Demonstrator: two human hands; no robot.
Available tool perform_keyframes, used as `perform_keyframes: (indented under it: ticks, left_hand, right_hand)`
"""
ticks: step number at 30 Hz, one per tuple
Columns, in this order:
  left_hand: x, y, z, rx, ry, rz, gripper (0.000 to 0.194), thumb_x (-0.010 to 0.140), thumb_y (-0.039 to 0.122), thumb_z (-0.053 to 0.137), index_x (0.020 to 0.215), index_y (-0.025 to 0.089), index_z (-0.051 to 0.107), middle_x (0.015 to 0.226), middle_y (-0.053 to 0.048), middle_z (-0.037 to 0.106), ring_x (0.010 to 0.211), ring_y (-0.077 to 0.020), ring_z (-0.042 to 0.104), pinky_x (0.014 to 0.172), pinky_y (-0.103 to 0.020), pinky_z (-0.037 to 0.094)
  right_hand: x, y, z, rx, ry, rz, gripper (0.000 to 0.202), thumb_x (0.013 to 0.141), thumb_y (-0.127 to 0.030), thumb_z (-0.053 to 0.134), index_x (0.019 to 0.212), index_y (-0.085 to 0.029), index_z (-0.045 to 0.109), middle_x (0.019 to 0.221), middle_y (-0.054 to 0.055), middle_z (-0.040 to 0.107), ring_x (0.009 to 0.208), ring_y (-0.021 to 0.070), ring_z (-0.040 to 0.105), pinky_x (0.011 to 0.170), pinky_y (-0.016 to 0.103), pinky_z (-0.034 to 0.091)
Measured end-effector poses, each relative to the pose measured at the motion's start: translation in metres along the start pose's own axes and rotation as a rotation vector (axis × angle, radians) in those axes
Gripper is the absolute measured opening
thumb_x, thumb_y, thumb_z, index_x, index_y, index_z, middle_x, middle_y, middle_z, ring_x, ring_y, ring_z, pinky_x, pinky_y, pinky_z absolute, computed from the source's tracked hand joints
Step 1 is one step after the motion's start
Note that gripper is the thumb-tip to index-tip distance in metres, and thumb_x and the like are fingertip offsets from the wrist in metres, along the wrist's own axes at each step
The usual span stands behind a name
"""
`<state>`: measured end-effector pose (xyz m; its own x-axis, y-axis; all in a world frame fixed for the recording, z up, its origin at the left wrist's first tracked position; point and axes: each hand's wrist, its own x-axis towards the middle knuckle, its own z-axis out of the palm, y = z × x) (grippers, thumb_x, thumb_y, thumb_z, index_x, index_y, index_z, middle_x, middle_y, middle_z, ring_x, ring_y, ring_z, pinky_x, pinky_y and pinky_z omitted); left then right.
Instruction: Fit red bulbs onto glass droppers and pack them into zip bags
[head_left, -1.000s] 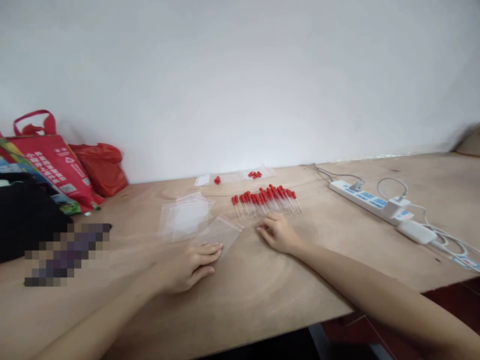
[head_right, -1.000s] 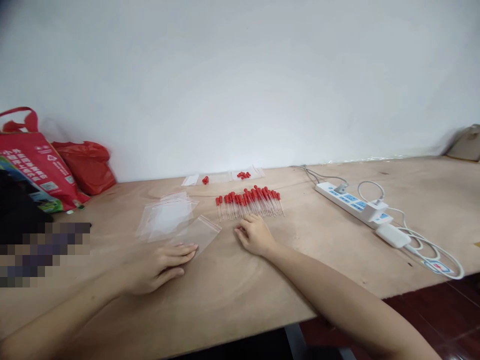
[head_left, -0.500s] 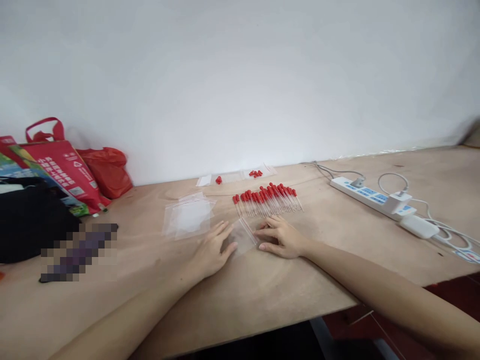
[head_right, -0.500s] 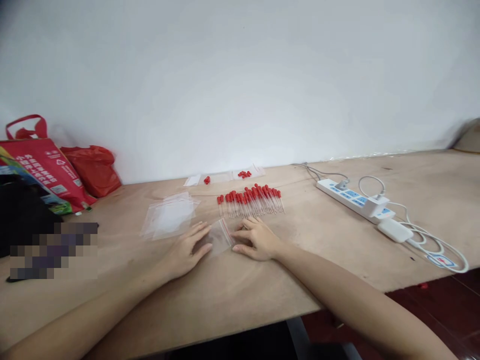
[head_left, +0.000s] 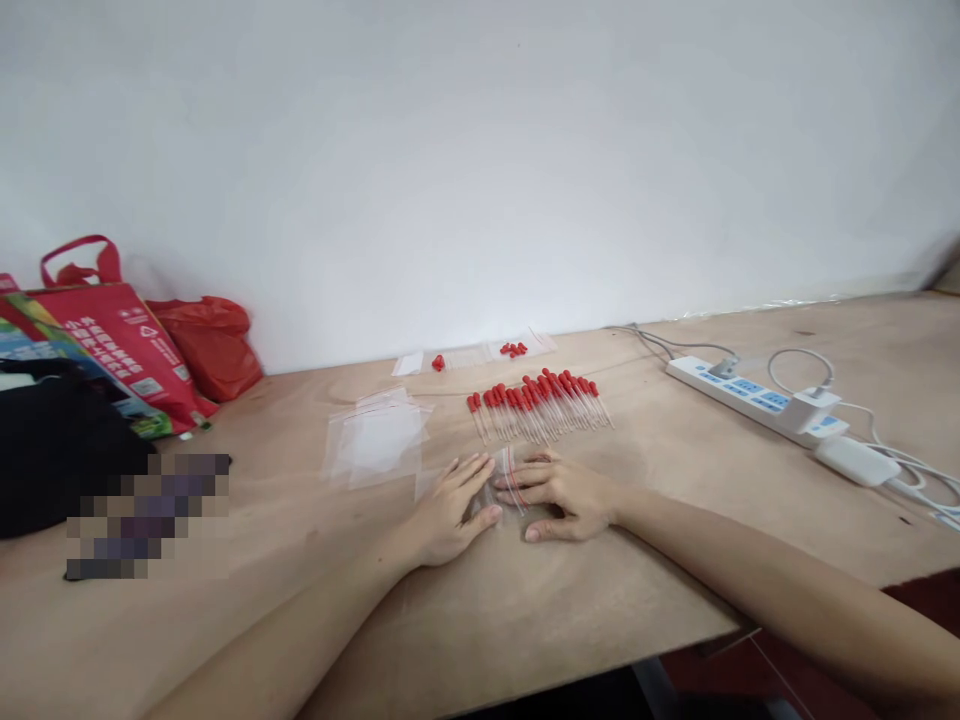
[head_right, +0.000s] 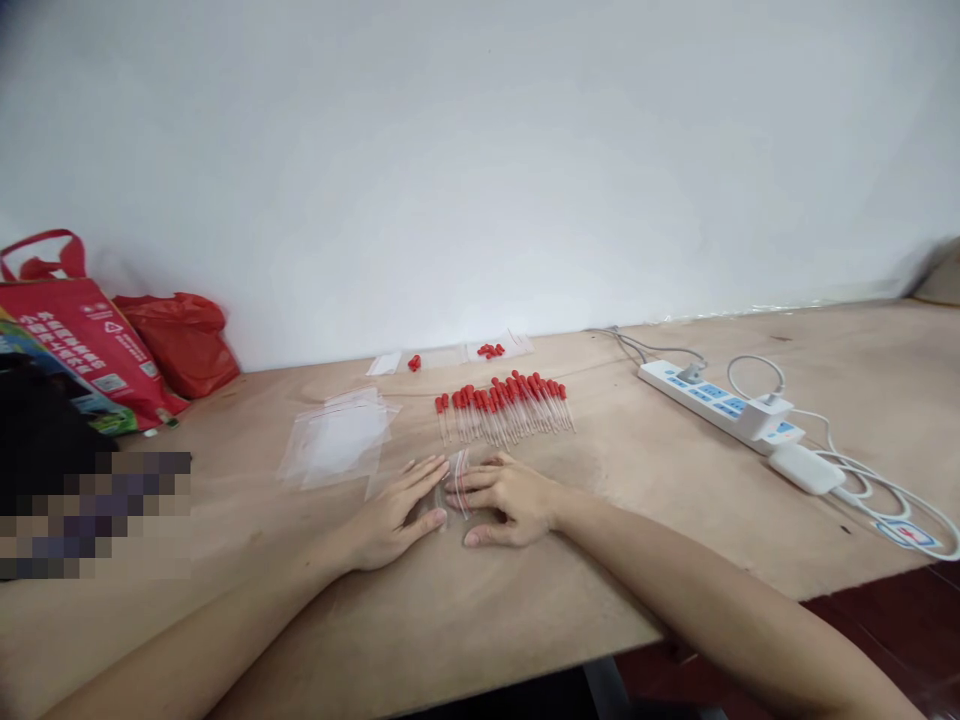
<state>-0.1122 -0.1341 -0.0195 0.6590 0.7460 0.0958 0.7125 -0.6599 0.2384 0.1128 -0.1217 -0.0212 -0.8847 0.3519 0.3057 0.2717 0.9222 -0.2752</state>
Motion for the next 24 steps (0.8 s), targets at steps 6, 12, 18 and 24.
perform_keyframes:
  ticks: [6, 12, 18, 24]
  left_hand:
    - [-0.004, -0.005, -0.003, -0.037, 0.017, 0.0, 0.054, 0.088, 0.04, 0.034, 0.134, 0.013, 0.025, 0.138, -0.012, 0.03, 0.128, -0.0211, 0.026, 0.104, -0.042, 0.025]
    - [-0.007, -0.008, -0.012, -0.054, -0.04, -0.042, 0.052, 0.088, 0.04, 0.035, 0.133, 0.015, 0.029, 0.137, -0.009, 0.033, 0.128, -0.0217, 0.026, 0.104, -0.041, 0.025]
    - [-0.005, -0.006, -0.013, -0.046, -0.063, -0.05, 0.052, 0.088, 0.042, 0.034, 0.131, 0.015, 0.033, 0.138, -0.009, 0.032, 0.128, -0.0212, 0.025, 0.106, -0.04, 0.021]
    - [-0.005, -0.006, -0.012, -0.074, -0.039, -0.046, 0.05, 0.086, 0.042, 0.039, 0.129, 0.016, 0.038, 0.137, -0.009, 0.034, 0.128, -0.0218, 0.026, 0.105, -0.041, 0.022]
  right_hand:
    - [-0.003, 0.0, -0.004, -0.01, 0.012, 0.037, 0.038, 0.079, -0.04, 0.053, 0.115, -0.028, 0.054, 0.13, 0.01, 0.041, 0.12, 0.0201, 0.036, 0.095, 0.04, 0.025]
    - [-0.012, 0.009, -0.005, 0.081, 0.143, 0.113, 0.046, 0.077, -0.038, 0.056, 0.12, -0.023, 0.05, 0.127, 0.01, 0.045, 0.115, 0.0198, 0.043, 0.095, 0.039, 0.03]
    - [-0.012, 0.014, -0.004, 0.124, 0.185, 0.151, 0.037, 0.077, -0.038, 0.055, 0.108, -0.02, 0.059, 0.113, 0.01, 0.057, 0.103, 0.019, 0.053, 0.09, 0.037, 0.037]
    - [-0.013, 0.012, -0.006, 0.061, 0.175, 0.159, 0.051, 0.075, -0.037, 0.057, 0.122, -0.02, 0.048, 0.126, 0.011, 0.047, 0.114, 0.0215, 0.045, 0.093, 0.04, 0.034]
